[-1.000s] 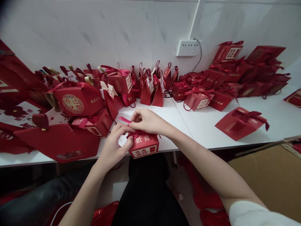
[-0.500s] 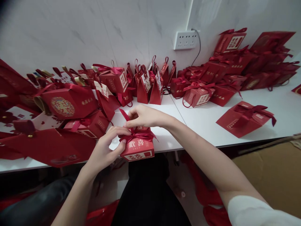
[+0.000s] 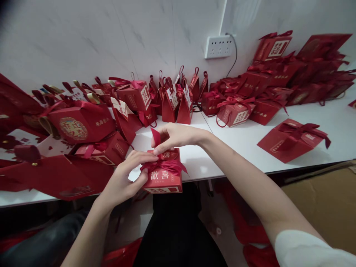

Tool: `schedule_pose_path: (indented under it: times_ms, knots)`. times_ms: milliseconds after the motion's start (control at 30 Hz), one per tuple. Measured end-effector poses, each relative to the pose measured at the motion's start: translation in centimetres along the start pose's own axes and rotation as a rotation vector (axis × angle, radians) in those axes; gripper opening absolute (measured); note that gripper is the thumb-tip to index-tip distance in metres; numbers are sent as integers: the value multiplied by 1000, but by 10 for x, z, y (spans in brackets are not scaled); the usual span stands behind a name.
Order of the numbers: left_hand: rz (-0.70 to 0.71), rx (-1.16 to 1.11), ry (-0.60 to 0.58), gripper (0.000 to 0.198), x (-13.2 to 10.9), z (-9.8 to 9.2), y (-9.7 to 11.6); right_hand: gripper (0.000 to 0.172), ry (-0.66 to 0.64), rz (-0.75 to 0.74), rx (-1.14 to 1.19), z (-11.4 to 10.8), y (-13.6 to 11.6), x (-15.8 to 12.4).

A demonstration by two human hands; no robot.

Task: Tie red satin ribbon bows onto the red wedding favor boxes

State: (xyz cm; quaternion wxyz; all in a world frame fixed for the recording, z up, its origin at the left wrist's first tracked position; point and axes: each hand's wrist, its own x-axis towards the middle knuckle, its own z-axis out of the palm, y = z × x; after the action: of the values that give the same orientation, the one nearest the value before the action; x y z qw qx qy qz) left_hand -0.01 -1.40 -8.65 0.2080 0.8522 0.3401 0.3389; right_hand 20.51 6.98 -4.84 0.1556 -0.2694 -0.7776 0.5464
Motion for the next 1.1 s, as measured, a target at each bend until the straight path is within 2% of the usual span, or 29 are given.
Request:
schedule_pose_path:
  times_ms: [167, 267, 367, 467, 567, 733, 933, 1100]
  knots:
    - [-5, 6, -37, 45, 4, 0, 5, 26, 99, 38, -13, 5, -3, 2]
    - [-12, 30, -45, 46, 7, 1, 7, 24, 115, 26, -22, 7, -5, 2]
    - [-7, -1, 12, 44, 7, 3, 6, 26, 33, -23, 34, 2, -2, 0]
    - [-11, -46, 59, 41, 5, 4, 3, 42, -105, -51, 172, -4, 3, -3]
    - [-2, -54, 69, 39, 3, 5, 1, 44, -129, -28, 218, -5, 6, -4]
    - [-1, -68, 63, 39, 3, 4, 2, 25, -35, -56, 156, -1, 8, 1]
    - [-33, -43, 50, 40, 3, 4, 4, 25, 210, -65, 59, 9, 7, 6]
    - [-7, 34, -5, 44, 5, 2, 9, 21, 287, -32, 3, 16, -1, 5]
